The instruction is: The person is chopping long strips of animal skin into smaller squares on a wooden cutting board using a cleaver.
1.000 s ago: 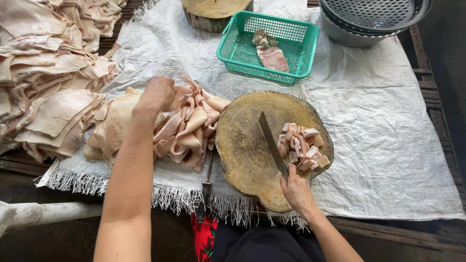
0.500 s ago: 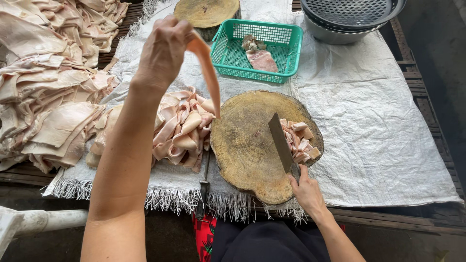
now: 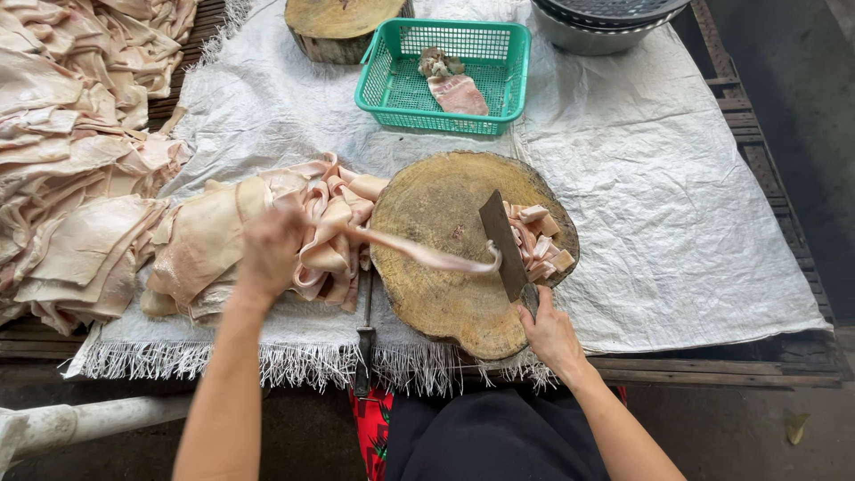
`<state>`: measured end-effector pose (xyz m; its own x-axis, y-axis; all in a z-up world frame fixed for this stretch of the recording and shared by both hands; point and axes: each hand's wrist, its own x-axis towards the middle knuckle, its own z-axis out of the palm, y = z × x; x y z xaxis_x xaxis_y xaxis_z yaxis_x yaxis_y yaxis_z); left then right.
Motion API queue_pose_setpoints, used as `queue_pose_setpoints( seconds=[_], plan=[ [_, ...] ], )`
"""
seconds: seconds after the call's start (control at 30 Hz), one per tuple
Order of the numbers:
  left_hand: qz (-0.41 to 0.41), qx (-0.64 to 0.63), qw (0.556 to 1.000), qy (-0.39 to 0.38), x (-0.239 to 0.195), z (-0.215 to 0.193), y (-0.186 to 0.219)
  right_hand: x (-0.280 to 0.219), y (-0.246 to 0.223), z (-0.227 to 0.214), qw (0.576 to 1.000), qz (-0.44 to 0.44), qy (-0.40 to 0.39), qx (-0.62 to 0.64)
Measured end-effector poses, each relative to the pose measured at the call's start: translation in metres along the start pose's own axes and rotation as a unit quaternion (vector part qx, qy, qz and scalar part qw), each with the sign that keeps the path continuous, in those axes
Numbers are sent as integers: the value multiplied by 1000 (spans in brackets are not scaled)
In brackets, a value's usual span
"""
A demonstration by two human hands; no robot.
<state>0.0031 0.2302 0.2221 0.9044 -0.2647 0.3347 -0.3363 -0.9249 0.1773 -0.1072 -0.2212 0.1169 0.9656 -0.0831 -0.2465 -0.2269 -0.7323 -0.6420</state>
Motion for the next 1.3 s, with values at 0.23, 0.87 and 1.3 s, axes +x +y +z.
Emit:
queue_pose_setpoints(
  seconds=[0.23,0.87,1.3],
  plan=[
    [-214,3,944,-251,-80,115,4,-2,-9,-4,1000,20,-20,2],
    [-77,-59,991,-90,-4,247,178,-48,-37,-6,991,-17,-85,-106],
    [-99,-108,986,-84,-10,265,172,-30,-25,36,986,-70,-65,-140]
  ],
)
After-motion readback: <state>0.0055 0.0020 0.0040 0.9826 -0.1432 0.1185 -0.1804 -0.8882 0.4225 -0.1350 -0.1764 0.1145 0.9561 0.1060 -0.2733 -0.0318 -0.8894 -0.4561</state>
